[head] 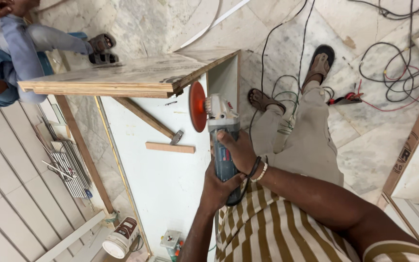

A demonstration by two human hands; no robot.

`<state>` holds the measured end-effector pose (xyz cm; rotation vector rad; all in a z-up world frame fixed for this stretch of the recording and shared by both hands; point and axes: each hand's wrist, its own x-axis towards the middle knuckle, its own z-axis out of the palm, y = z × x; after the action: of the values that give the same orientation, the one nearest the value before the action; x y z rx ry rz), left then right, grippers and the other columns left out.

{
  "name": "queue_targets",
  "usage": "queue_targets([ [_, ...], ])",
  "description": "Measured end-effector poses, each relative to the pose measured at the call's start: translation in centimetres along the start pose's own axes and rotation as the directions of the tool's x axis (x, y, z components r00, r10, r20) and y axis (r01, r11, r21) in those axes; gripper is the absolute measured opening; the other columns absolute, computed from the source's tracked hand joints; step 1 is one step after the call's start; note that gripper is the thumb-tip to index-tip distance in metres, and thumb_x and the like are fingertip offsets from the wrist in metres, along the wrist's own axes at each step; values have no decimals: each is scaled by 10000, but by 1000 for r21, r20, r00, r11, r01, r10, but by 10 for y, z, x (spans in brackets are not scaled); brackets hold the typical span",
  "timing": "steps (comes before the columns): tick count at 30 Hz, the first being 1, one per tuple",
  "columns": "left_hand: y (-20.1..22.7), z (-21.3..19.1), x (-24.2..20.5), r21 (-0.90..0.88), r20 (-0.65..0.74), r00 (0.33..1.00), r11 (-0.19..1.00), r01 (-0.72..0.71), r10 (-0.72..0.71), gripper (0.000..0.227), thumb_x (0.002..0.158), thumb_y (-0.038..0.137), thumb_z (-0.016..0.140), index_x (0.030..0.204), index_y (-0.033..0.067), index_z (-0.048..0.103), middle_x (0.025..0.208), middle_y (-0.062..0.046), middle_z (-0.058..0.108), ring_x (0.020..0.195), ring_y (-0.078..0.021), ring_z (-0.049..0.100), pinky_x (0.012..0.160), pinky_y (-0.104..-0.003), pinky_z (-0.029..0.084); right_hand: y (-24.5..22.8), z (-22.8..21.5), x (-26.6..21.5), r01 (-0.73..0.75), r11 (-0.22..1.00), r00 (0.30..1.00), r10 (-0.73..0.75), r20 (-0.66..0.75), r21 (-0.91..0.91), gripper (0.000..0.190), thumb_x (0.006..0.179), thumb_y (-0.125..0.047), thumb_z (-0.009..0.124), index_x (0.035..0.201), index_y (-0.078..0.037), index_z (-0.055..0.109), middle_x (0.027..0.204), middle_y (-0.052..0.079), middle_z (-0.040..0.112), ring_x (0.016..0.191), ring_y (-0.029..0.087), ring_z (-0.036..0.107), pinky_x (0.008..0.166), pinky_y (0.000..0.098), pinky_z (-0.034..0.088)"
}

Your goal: The person uses an angle grinder with a sanding disc to smooth the edges of a wooden cabinet frame. The person holds the tool with both hands and moves it along the vertical and horizontal edges of the furniture piece.

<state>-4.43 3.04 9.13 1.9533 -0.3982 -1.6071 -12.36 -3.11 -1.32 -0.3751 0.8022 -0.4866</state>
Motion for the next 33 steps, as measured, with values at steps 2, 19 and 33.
queue_targets([
  [2, -3, 2, 18, 15, 15, 999, 999, 46, -46, 576, 781, 93, 789, 1274, -23, 515, 1054, -122, 711, 901, -171, 728, 792, -309, 626, 8, -15, 18, -28, 999, 999, 26, -48, -36, 650, 868, -627, 695, 1052, -6, 640, 816, 92, 726, 698, 173, 743, 615, 298, 643],
  [19, 4, -32, 35, -16, 0, 1000, 1000, -3, 3, 511, 781, 116, 802, 1211, -50, 583, 995, -96, 719, 833, -144, 704, 739, -281, 594, -6, 14, 50, -68, 998, 992, 67, -103, -6, 553, 897, -545, 693, 1025, -10, 635, 815, 101, 710, 682, 175, 738, 575, 298, 625],
  [33, 16, -32, -8, -5, -29, 1000, 1000, 5, -5, 589, 764, 120, 803, 1257, -42, 526, 999, -119, 715, 822, -163, 727, 726, -308, 625, -27, 45, 9, 62, 995, 997, -65, -36, -78, 578, 900, -531, 723, 1090, 7, 626, 848, 102, 708, 725, 168, 738, 620, 290, 628],
])
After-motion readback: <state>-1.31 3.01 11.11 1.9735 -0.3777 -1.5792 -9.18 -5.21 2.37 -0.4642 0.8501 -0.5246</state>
